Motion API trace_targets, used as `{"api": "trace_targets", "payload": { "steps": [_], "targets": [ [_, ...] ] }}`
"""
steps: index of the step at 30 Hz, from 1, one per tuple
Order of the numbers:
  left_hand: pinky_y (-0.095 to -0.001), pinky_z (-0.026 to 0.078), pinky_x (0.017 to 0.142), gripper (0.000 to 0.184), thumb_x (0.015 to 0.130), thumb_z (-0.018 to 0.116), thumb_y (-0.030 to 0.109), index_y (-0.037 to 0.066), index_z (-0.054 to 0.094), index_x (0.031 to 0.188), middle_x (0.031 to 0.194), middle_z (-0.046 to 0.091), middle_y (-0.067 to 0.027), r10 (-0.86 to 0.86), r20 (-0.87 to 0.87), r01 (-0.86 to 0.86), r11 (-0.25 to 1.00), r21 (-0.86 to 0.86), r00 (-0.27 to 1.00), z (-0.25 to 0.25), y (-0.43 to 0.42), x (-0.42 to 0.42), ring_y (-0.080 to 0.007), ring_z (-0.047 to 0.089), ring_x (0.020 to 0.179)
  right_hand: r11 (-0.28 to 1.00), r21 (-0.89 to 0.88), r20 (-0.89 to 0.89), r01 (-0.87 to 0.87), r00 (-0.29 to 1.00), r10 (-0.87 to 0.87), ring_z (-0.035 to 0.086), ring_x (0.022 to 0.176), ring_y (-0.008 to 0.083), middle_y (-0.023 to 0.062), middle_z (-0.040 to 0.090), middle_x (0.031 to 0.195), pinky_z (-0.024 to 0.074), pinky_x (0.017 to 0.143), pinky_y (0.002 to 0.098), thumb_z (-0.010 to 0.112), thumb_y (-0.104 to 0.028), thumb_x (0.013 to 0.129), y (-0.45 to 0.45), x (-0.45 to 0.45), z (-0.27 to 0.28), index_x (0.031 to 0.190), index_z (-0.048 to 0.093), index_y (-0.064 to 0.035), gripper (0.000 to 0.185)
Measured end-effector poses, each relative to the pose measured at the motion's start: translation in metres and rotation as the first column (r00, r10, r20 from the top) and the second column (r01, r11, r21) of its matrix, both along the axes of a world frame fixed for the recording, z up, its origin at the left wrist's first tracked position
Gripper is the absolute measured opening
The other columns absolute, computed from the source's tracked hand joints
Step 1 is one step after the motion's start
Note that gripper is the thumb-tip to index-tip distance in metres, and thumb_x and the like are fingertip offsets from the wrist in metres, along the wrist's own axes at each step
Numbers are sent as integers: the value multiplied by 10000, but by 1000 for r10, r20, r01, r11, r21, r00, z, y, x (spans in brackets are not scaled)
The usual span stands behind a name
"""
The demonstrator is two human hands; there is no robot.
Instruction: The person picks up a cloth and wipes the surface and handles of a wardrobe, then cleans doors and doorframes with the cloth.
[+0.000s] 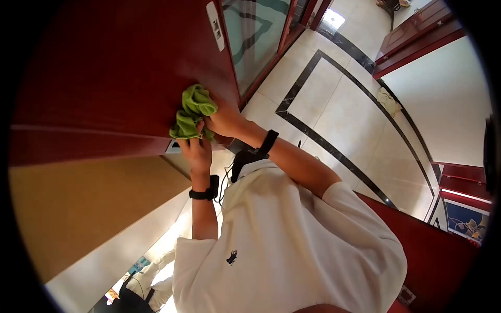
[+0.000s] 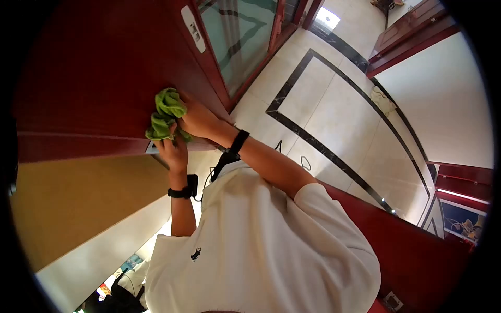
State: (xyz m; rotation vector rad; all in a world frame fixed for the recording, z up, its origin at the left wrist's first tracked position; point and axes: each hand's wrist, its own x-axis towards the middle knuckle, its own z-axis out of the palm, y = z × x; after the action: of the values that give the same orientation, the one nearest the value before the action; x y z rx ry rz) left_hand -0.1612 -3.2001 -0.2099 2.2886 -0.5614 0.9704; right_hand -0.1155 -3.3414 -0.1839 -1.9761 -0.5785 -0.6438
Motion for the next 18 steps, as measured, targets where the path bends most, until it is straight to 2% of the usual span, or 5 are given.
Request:
{"api": "trace_targets", "payload": {
  "steps": [5,8,12,15,18],
  "targets": [
    [-442,418,953,422,741,584,-131,72,653,1104,1203,536,-189,-11,-138,27,993,112,990,22,-22,18,-401,501,1128,997,-80,-104,-5,995,-3,554,1075,360,171,550,1169,498,868,419,691,-36,709,-28,25,8,1137,560,-49,448],
    [-441,454,874,433,732,594,-139,116,687,1069,1136,555,-171,72,97,-69,997,-29,993,72,-32,28,-347,559,1035,995,-72,229,-65,970,80,530,1055,351,163,528,1128,475,890,412,658,-85,723,-41,36,86,1072,562,-57,363],
    [-432,464,833,369,729,597,-130,120,707,977,1107,562,-162,-8,219,14,1000,-24,976,53,-55,64,-349,572,993,990,-73,221,-122,966,135,529,997,327,142,521,1128,483,881,392,627,-109,728,-70,57,89,1064,564,-48,348],
    [-442,444,883,318,767,584,-105,67,669,1021,1196,490,-198,-114,119,96,984,151,986,20,-85,95,-364,503,1076,995,-95,64,9,998,-2,529,1037,330,136,515,1122,488,885,378,633,-119,740,-100,76,43,1112,531,-46,392],
    [-445,426,918,299,771,570,-95,27,645,1034,1225,435,-188,-223,-228,220,975,-38,948,0,-133,105,-381,474,1134,939,-334,-111,78,986,-121,526,1040,322,139,510,1122,491,888,373,627,-133,750,-153,64,18,1076,526,-25,359]
  ]
}}
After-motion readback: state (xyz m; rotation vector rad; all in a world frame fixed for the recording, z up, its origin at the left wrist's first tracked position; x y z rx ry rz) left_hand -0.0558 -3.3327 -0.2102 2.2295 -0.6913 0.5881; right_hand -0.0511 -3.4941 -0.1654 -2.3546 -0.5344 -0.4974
